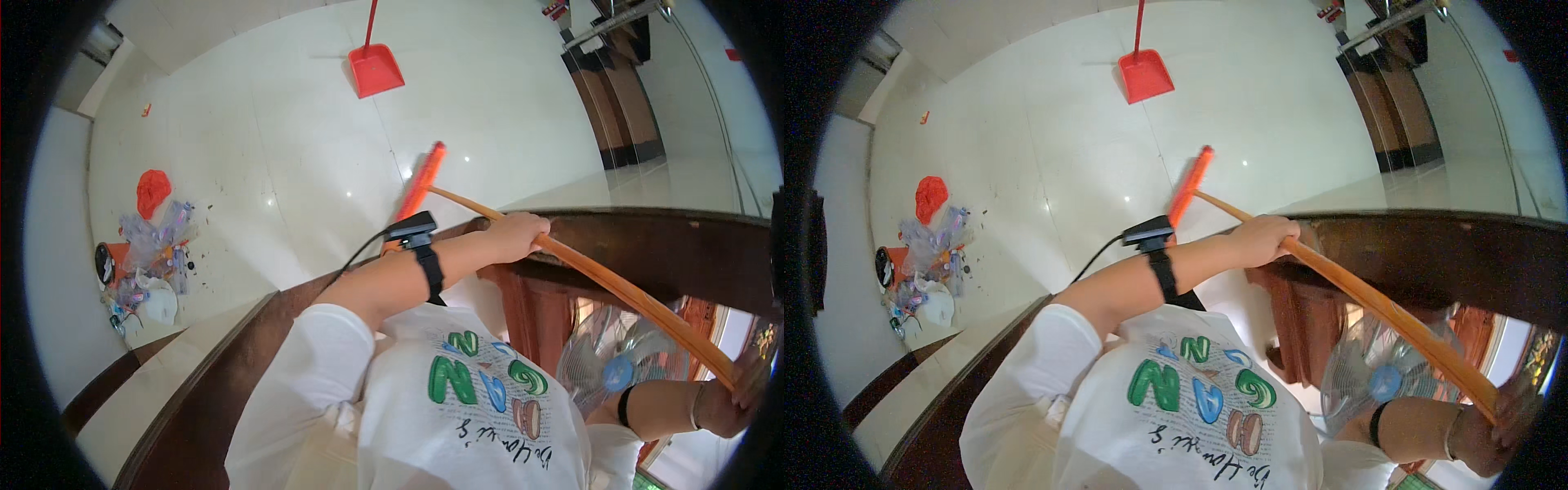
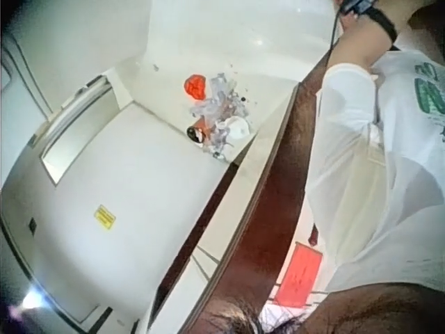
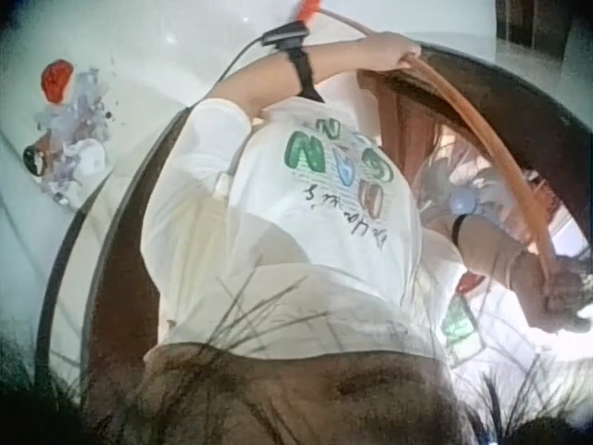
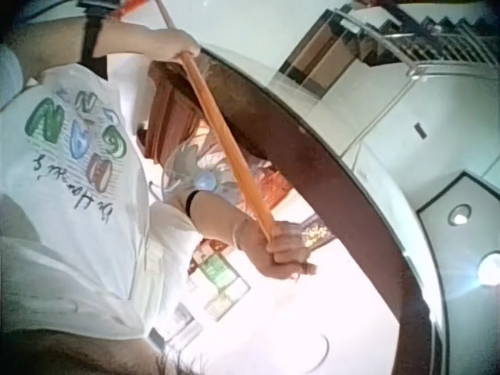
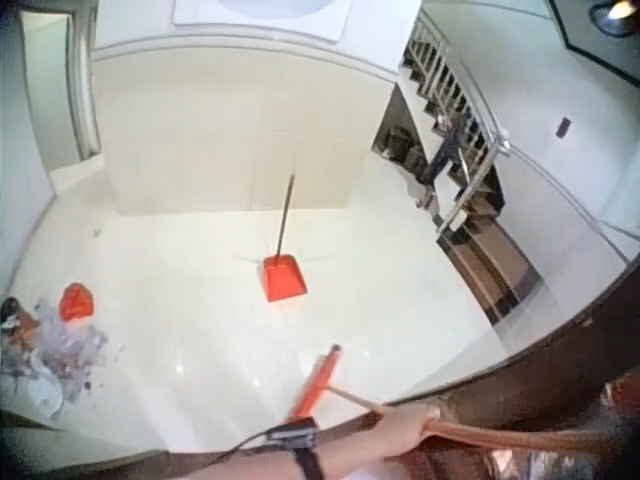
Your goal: Sweeping debris from a tiled living room floor into a dustpan.
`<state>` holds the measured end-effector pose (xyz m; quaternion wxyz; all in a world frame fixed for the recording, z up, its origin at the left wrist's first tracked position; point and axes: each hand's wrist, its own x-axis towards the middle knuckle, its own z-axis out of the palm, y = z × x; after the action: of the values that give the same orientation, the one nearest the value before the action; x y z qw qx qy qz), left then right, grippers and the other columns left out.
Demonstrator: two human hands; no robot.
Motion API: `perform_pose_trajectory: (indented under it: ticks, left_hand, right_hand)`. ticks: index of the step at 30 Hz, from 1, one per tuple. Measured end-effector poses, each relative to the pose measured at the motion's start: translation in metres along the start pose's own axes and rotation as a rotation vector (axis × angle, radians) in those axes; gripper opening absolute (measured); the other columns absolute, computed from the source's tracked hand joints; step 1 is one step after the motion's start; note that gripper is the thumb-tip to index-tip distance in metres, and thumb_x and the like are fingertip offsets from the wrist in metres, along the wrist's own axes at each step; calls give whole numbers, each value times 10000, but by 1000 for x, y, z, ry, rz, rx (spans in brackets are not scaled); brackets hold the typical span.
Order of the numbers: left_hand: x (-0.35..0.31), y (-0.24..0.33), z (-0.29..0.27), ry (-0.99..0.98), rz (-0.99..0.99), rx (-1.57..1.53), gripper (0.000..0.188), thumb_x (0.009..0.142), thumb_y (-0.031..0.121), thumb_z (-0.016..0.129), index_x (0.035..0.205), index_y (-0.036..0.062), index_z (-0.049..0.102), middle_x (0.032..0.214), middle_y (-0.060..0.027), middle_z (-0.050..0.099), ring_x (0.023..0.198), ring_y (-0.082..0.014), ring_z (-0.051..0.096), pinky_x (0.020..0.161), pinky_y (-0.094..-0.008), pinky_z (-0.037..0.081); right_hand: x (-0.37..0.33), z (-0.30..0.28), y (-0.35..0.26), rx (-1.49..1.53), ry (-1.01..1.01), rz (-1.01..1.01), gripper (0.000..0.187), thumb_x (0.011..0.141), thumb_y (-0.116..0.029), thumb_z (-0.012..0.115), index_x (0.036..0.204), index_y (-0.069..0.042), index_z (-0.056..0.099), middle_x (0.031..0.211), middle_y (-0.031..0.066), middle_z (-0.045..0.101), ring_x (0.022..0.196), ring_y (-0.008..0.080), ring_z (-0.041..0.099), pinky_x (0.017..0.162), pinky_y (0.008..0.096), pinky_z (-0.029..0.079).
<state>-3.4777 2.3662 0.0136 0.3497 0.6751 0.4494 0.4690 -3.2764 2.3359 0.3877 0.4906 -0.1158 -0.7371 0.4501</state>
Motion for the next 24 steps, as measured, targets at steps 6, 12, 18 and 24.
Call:
perform_pose_trajectory:
  ticks: [6, 12, 18, 24]
  left_hand:
    - [44, -96, -20, -7, -284, 110, 134, 674, 66, 537, 805, 68, 507, 768, -157, 566, 753, -347, 537, 642, -428, 413]
    - [-84, -181, -139, 188, -691, 408, 124, 660, 56, 487, 768, 51, 548, 737, -177, 563, 731, -359, 537, 639, -434, 420]
    - [-104, -188, -217, 38, -887, 663, 144, 670, 47, 509, 806, 68, 552, 788, -163, 581, 771, -322, 554, 675, -414, 430]
    - [9, -145, -199, -4, -557, 333, 202, 660, 81, 570, 859, 84, 538, 770, -153, 583, 746, -329, 555, 650, -409, 435]
  right_hand:
    - [48, 3, 152, -92, 222, -51, 145, 805, -88, 408, 876, -9, 508, 512, -17, 252, 457, 94, 248, 485, 251, 281]
    - [42, 92, 300, 163, 604, 454, 77, 743, -23, 484, 766, -91, 457, 516, -9, 388, 431, 116, 350, 434, 242, 323]
    - [23, 86, 379, 477, 574, 801, 87, 749, -13, 473, 834, -14, 452, 607, 41, 448, 564, 169, 472, 624, 314, 407]
    - [111, 26, 305, 117, 635, 319, 157, 738, -78, 499, 874, -15, 451, 556, -16, 336, 505, 110, 354, 558, 285, 347]
